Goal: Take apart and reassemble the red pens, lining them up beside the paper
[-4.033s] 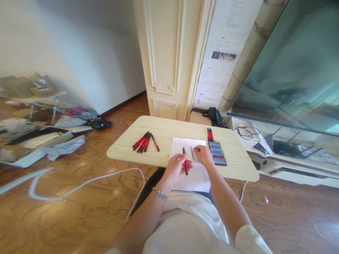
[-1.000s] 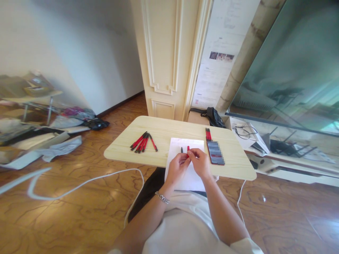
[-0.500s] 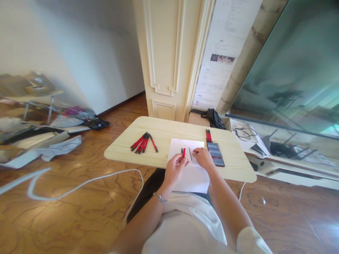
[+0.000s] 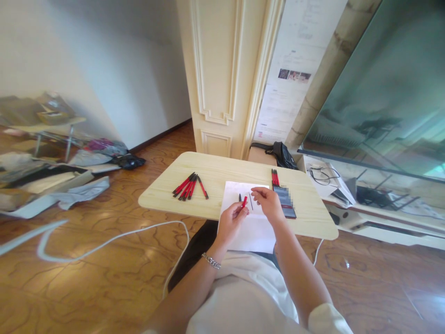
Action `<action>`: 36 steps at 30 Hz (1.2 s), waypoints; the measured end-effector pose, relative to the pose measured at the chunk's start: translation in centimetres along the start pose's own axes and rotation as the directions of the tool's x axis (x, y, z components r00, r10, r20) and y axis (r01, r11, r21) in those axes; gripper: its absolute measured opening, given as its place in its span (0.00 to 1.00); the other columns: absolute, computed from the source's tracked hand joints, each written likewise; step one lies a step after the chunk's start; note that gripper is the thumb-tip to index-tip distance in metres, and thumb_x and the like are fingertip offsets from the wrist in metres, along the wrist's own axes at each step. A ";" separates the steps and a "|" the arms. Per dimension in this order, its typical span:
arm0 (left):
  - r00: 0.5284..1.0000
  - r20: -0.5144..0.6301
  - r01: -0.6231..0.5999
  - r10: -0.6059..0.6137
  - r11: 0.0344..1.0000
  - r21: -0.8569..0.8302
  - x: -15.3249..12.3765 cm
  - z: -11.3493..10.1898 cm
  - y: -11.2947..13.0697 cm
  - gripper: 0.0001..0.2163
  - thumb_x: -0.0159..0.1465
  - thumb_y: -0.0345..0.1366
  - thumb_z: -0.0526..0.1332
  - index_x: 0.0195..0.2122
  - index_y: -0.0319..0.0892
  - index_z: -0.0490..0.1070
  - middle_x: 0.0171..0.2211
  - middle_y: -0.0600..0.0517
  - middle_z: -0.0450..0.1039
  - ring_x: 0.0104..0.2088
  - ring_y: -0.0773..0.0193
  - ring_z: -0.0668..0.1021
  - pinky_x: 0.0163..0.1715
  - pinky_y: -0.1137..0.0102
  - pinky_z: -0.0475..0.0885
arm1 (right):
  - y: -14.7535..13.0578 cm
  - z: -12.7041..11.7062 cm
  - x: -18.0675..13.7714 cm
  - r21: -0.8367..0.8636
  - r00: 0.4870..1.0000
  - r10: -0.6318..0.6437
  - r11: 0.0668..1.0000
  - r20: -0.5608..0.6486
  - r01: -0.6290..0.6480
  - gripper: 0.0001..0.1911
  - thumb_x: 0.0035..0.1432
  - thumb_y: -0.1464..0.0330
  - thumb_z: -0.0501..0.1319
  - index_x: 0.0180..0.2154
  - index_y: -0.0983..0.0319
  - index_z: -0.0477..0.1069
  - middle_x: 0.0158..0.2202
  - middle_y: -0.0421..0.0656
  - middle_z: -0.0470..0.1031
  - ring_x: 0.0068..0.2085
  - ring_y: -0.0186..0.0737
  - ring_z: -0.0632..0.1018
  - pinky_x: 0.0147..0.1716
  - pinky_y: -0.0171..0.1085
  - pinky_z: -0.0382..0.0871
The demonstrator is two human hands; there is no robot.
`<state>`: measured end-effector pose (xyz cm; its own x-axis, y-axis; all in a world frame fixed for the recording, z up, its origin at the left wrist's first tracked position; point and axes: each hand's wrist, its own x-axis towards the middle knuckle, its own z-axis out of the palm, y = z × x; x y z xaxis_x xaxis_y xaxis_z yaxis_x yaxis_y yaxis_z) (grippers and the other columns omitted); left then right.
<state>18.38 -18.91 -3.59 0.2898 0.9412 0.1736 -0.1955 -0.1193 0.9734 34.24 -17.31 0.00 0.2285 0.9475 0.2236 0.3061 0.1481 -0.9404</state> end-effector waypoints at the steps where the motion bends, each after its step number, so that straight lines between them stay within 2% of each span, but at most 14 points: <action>1: 1.000 -0.003 0.000 0.000 1.000 0.013 0.0 0.0 0.0 0.18 0.61 0.46 0.60 0.46 0.39 0.71 0.36 0.46 0.77 0.38 0.59 0.79 0.43 0.64 0.73 | -0.6 0.1 -0.2 0.085 1.000 -0.005 0.996 0.013 0.004 0.17 0.53 0.60 0.60 0.41 0.63 0.74 0.33 0.45 0.78 0.31 0.37 0.74 0.28 0.34 0.67; 3: 1.000 -0.004 -0.009 0.009 0.999 0.034 -0.1 0.1 0.0 0.17 0.61 0.46 0.60 0.45 0.39 0.72 0.36 0.46 0.77 0.38 0.59 0.79 0.43 0.64 0.72 | -1.5 0.3 -0.7 0.188 1.000 -0.014 0.982 0.024 0.009 0.17 0.52 0.59 0.61 0.41 0.63 0.74 0.34 0.46 0.78 0.31 0.36 0.74 0.26 0.33 0.66; 5: 1.000 0.005 -0.023 0.022 0.998 0.051 -0.1 0.1 0.0 0.17 0.61 0.46 0.60 0.45 0.39 0.72 0.37 0.46 0.77 0.38 0.59 0.79 0.43 0.65 0.72 | -2.1 0.4 -1.0 0.210 1.000 -0.017 0.978 0.024 0.012 0.17 0.52 0.59 0.62 0.39 0.63 0.75 0.32 0.45 0.77 0.29 0.35 0.73 0.25 0.33 0.64; 11: 0.999 0.015 -0.037 0.035 0.994 0.107 -0.2 -0.1 0.2 0.17 0.62 0.45 0.60 0.46 0.40 0.73 0.39 0.47 0.77 0.39 0.59 0.78 0.42 0.66 0.72 | -2.4 0.5 -1.4 0.106 0.998 -0.036 0.994 0.050 0.030 0.16 0.52 0.58 0.63 0.38 0.63 0.76 0.29 0.43 0.76 0.25 0.32 0.69 0.23 0.32 0.62; 17: 0.999 0.002 -0.035 0.035 0.992 0.121 -0.2 -0.1 0.1 0.16 0.61 0.46 0.60 0.44 0.40 0.74 0.37 0.47 0.78 0.37 0.58 0.79 0.40 0.66 0.72 | -1.9 0.2 -1.6 0.052 0.994 -0.039 0.998 0.103 0.033 0.16 0.51 0.59 0.64 0.37 0.62 0.77 0.31 0.43 0.78 0.28 0.35 0.73 0.27 0.33 0.65; 23: 1.000 0.006 -0.025 0.024 0.996 0.091 -0.3 -0.1 0.1 0.16 0.61 0.46 0.60 0.44 0.41 0.74 0.38 0.47 0.78 0.38 0.58 0.79 0.42 0.66 0.72 | -1.6 -0.3 -1.9 0.020 0.981 -0.078 0.997 0.177 0.075 0.13 0.51 0.62 0.63 0.38 0.60 0.77 0.36 0.43 0.79 0.35 0.38 0.76 0.36 0.37 0.68; 26: 1.000 -0.009 -0.012 0.013 0.997 0.082 -0.3 -0.2 0.2 0.16 0.60 0.46 0.61 0.44 0.40 0.74 0.37 0.47 0.78 0.38 0.58 0.79 0.42 0.65 0.72 | -1.0 -0.6 -1.3 -0.005 0.984 -0.063 0.998 0.167 0.065 0.15 0.53 0.62 0.61 0.41 0.61 0.76 0.36 0.43 0.79 0.33 0.37 0.76 0.35 0.37 0.69; 28: 1.000 -0.024 -0.006 0.008 0.996 0.086 -0.3 -0.3 0.3 0.16 0.59 0.46 0.62 0.43 0.40 0.74 0.37 0.47 0.78 0.39 0.57 0.79 0.42 0.65 0.72 | -0.3 -0.8 -0.5 -0.121 0.993 -0.037 0.991 0.116 0.052 0.14 0.54 0.63 0.60 0.41 0.60 0.76 0.36 0.43 0.79 0.33 0.38 0.76 0.35 0.37 0.68; 30: 1.000 -0.029 -0.008 0.010 0.996 0.094 -0.2 -0.4 0.4 0.16 0.59 0.45 0.62 0.42 0.40 0.74 0.38 0.47 0.78 0.39 0.57 0.79 0.42 0.65 0.72 | 0.6 -0.7 0.4 -0.338 0.998 -0.002 0.941 0.061 0.022 0.11 0.54 0.64 0.60 0.38 0.60 0.77 0.35 0.43 0.79 0.35 0.39 0.77 0.38 0.38 0.67; 33: 0.999 -0.033 -0.021 0.025 0.994 0.110 -0.2 -0.5 0.4 0.15 0.60 0.45 0.61 0.42 0.41 0.75 0.39 0.47 0.78 0.40 0.57 0.79 0.42 0.66 0.72 | 1.8 0.0 1.5 -0.624 0.995 0.100 0.779 0.029 -0.060 0.10 0.54 0.62 0.61 0.34 0.60 0.77 0.35 0.46 0.79 0.38 0.43 0.77 0.39 0.38 0.66; 36: 0.999 -0.027 -0.031 0.034 0.991 0.128 -0.1 -0.6 0.3 0.14 0.60 0.44 0.61 0.42 0.41 0.75 0.39 0.47 0.78 0.39 0.58 0.79 0.42 0.66 0.72 | 2.4 1.1 2.1 -0.752 0.984 0.176 0.648 -0.003 -0.118 0.13 0.55 0.59 0.60 0.33 0.62 0.76 0.35 0.51 0.78 0.40 0.47 0.77 0.38 0.39 0.65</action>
<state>17.72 -18.88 -3.44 0.2575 0.9448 0.2027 -0.0825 -0.1875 0.9788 34.46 -14.69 -2.04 0.2816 0.9579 0.0559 0.8666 -0.2289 -0.4435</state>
